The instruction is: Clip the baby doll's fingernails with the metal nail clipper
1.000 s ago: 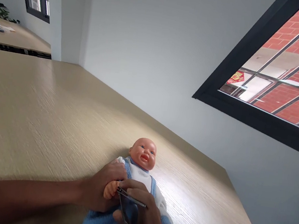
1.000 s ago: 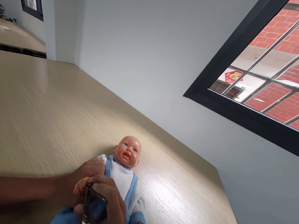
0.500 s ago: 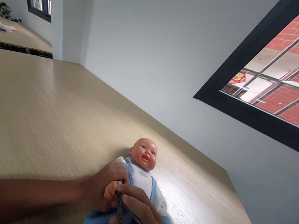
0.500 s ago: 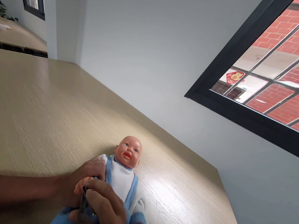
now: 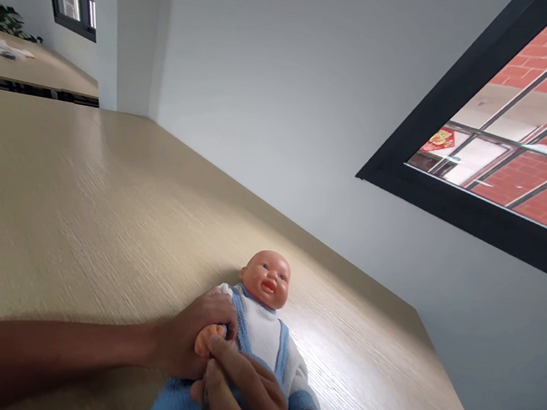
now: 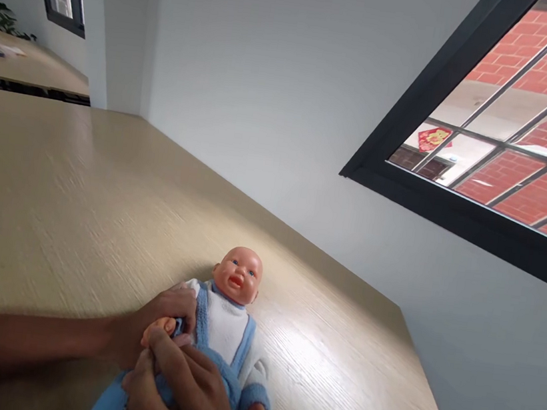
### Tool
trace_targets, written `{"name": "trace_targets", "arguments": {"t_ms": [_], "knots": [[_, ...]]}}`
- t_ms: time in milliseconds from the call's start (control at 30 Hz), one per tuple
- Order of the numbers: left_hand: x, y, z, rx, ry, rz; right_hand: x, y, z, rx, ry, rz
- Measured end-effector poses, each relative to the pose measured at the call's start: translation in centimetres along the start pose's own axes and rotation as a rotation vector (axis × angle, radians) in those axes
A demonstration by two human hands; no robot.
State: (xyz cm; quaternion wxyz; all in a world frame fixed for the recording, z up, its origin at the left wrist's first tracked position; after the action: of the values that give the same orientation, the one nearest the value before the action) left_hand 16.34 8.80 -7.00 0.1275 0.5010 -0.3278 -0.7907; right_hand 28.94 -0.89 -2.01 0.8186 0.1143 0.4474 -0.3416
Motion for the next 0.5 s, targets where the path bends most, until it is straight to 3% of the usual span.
{"name": "trace_targets", "arguments": {"t_ms": [133,233,400,500], "knots": [[-0.2,-0.1,-0.1,-0.02,-0.01,-0.017,0.3,0.8,0.0,-0.163,0.075,-0.094],[-0.3,-0.3,-0.1,-0.021,0.004,-0.043,-0.2,1.2,-0.4,-0.319,0.023,-0.141],[-0.4,-0.3,-0.1,-0.014,0.012,-0.06,-1.1,1.0,-0.1,-0.225,-0.019,-0.049],[-0.4,-0.2,-0.1,-0.01,0.008,-0.056,-0.5,0.9,0.3,-0.196,-0.087,-0.123]]}}
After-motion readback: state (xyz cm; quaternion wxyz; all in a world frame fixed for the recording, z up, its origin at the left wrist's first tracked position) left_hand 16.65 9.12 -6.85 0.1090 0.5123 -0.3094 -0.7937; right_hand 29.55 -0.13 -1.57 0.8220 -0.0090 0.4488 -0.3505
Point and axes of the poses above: each hand's wrist, its own x-axis away from the middle knuckle, its own z-axis out of the back of the hand, y = z × x, the point moved 3 cm from there along -x, towards the middle knuckle, and after that the axes turned 3 degrees about -z, right-handed, at the moved point
